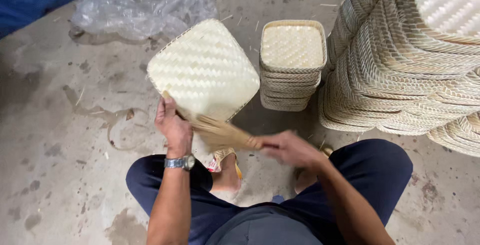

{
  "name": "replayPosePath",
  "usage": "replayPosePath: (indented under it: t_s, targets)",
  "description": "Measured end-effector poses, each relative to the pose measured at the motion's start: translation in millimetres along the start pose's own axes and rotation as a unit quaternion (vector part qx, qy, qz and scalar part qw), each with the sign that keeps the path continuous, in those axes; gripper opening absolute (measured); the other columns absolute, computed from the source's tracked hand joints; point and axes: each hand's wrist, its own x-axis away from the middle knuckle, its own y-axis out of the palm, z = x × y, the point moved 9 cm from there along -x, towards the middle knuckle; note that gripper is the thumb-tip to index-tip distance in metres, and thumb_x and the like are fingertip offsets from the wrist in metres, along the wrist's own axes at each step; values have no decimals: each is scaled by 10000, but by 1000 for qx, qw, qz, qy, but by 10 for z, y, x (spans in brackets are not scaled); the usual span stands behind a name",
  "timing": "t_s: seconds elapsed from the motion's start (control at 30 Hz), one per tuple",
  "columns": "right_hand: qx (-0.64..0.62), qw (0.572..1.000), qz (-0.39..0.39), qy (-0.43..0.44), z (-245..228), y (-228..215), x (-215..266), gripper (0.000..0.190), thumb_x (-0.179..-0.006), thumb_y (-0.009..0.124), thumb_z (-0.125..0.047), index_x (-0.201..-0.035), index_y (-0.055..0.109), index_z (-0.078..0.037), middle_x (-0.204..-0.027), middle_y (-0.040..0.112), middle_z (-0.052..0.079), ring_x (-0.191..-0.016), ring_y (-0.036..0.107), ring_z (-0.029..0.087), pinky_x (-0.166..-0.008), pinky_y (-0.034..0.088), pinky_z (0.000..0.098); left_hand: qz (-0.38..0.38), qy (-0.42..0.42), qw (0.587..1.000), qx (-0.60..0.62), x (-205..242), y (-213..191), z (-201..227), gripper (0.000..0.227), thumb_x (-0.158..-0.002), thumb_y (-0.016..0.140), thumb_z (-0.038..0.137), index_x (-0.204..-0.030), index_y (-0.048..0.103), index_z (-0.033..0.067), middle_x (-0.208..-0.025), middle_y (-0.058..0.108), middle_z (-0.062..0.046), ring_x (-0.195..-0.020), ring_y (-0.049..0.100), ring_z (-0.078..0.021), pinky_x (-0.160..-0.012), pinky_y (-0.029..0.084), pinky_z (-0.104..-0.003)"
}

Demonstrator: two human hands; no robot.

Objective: The person cleans woven bamboo trays using a small brush, handling each tray individually and brushing both the inside and outside surfaces before stacking them.

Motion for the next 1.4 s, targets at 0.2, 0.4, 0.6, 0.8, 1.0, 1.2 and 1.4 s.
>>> replayPosePath:
  t_s: [0.2,0.4,0.6,0.8,1.0,1.2,1.4]
  targets:
    - [180,933,312,-23,232,-1539,-12,205,-1063,639,-278,-1051,724,-92,-784,718,86,-640,663,183,-654,594,339,-147,0,989,22,34,208,283,299,-1042,636,65,-1303,650,-80,-1176,724,-63,-999,657,-98,-926,548,-231]
    - [315,786,491,-204,-10,-1543,90,269,-993,646,-132,-1242,707,-51,-797,685,115,-587,641,252,-478,528,391,-115,13,992,-39,2,177,334,273,-1053,660,43,-1298,681,-78,-1152,725,-73,-971,635,-96,-881,513,-226]
    - [234,959,153,-40,1121,18,-170,211,-884,603,-194,-1020,763,-220,-836,740,127,-798,727,371,-694,565,522,-99,93,991,9,-74,165,759,279,-1057,661,48,-1308,665,-74,-1202,720,-75,-1039,650,-102,-963,525,-231]
    - [-254,896,363,23,1129,-725,129,248,-940,798,-200,-1091,741,-11,-719,640,95,-622,521,205,-537,403,386,-132,59,989,8,123,345,862,291,-1075,621,58,-1328,652,-80,-1251,721,-107,-1076,663,-120,-999,523,-250]
    - [-351,828,414,-140,564,-1083,-148,259,-898,772,-146,-1110,660,-48,-979,750,0,-682,655,76,-594,553,228,-163,32,986,-30,436,589,779,312,-1064,629,59,-1349,641,-66,-1270,713,-116,-1086,667,-123,-1028,522,-250]
    - [-416,756,424,-276,406,-1110,-311,290,-887,817,-28,-1128,657,-21,-962,716,38,-781,643,63,-621,541,240,-169,13,985,-41,643,649,754,297,-1074,624,53,-1342,647,-74,-1255,720,-126,-1080,670,-127,-1013,520,-249]
    - [-415,787,403,-215,572,-1234,-285,229,-893,782,-6,-1059,630,-47,-823,721,46,-698,676,87,-573,560,235,-167,0,984,-62,569,523,816,284,-1054,644,37,-1318,665,-66,-1235,728,-112,-1060,670,-115,-999,527,-241]
